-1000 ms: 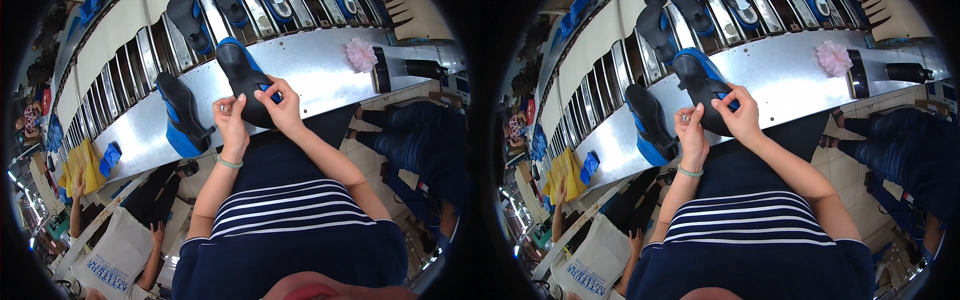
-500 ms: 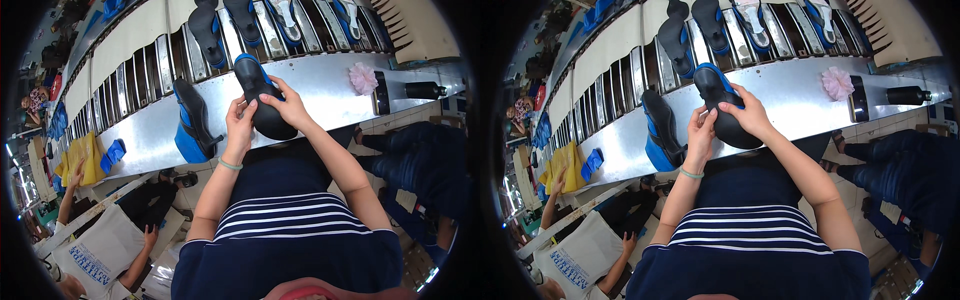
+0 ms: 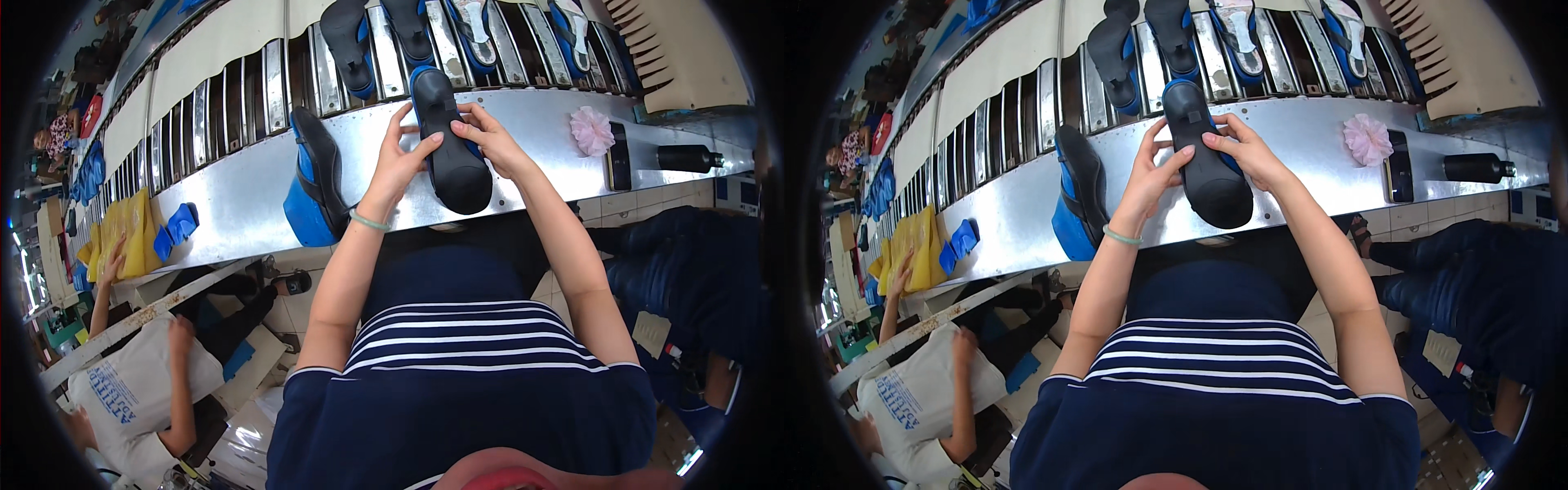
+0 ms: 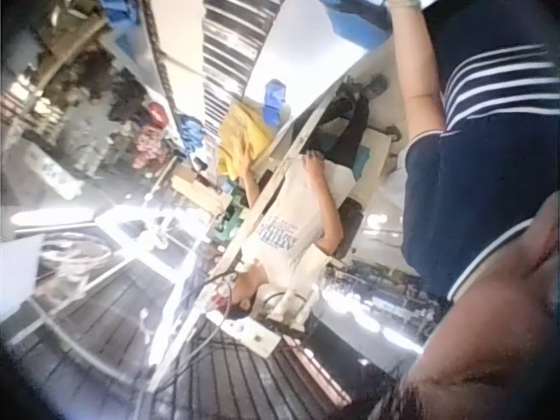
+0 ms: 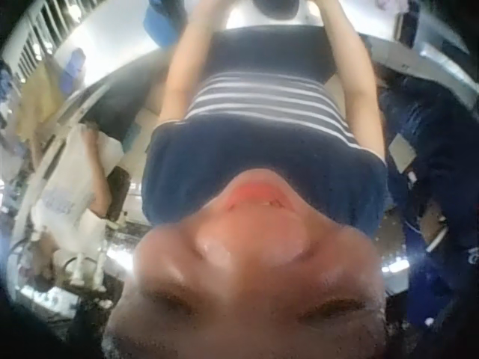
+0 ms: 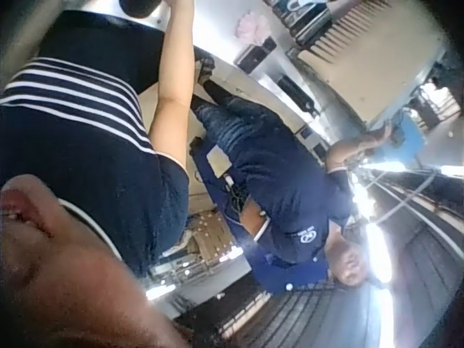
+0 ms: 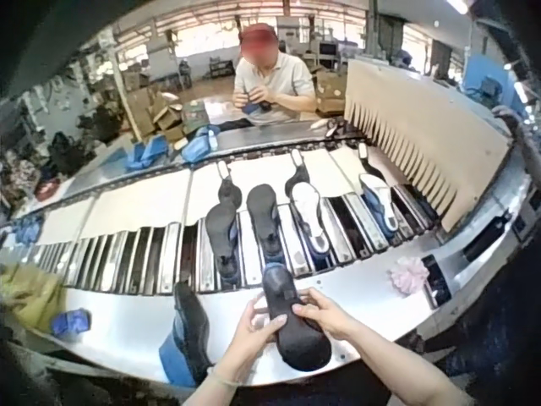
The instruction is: Inspecting and cleaning the soles and heels of blue high-heeled shoes on a factory conveyor line.
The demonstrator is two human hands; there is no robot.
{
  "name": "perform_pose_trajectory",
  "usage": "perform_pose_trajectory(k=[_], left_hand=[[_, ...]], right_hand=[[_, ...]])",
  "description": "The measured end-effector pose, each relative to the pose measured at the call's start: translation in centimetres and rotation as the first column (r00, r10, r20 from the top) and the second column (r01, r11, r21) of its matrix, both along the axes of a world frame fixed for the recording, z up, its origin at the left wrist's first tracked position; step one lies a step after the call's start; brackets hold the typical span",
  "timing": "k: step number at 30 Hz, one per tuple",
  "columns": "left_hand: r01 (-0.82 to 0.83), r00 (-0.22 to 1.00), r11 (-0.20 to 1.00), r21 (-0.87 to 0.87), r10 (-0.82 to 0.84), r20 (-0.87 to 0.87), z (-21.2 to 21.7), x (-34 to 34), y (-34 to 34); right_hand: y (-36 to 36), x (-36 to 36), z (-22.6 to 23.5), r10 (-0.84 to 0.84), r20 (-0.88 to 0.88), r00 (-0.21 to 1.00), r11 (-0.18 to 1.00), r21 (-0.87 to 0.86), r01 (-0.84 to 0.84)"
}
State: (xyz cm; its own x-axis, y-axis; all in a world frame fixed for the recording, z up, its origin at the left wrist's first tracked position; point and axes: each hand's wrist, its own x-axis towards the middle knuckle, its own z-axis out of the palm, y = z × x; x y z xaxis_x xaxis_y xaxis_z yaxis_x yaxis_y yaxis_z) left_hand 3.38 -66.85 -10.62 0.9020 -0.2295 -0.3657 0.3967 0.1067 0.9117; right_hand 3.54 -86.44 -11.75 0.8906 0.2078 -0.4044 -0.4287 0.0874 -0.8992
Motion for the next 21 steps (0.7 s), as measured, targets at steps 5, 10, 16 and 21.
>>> perform_pose_trajectory(k=[5, 10, 16, 21], left_hand=[[0.061, 0.997, 0.996, -0.064, -0.059, 0.045, -0.3, 2.5, 0.9], [-0.015, 0.998, 0.999, -0.045, 0.018, 0.064, -0.7, 2.6, -0.2], [0.077, 0.996, 0.997, 0.017, -0.077, 0.046, -0.3, 3.6, 0.0], [0.212, 0.977, 0.977, -0.023, -0.212, 0.011, 0.4, 4.1, 0.8]], right_hand=[[0.9, 0.5, 1.3, -0.029, 0.023, 0.999, 0.998, -0.05, 0.03], [1.0, 1.0, 0.6, -0.045, 0.029, 0.999, 0.999, -0.02, 0.046], [0.6, 1.3, 0.1, -0.039, 0.03, 0.999, 0.999, 0.03, 0.038], [0.2, 0.7, -1.1, -0.031, 0.054, 0.998, 1.0, 0.004, 0.031]])
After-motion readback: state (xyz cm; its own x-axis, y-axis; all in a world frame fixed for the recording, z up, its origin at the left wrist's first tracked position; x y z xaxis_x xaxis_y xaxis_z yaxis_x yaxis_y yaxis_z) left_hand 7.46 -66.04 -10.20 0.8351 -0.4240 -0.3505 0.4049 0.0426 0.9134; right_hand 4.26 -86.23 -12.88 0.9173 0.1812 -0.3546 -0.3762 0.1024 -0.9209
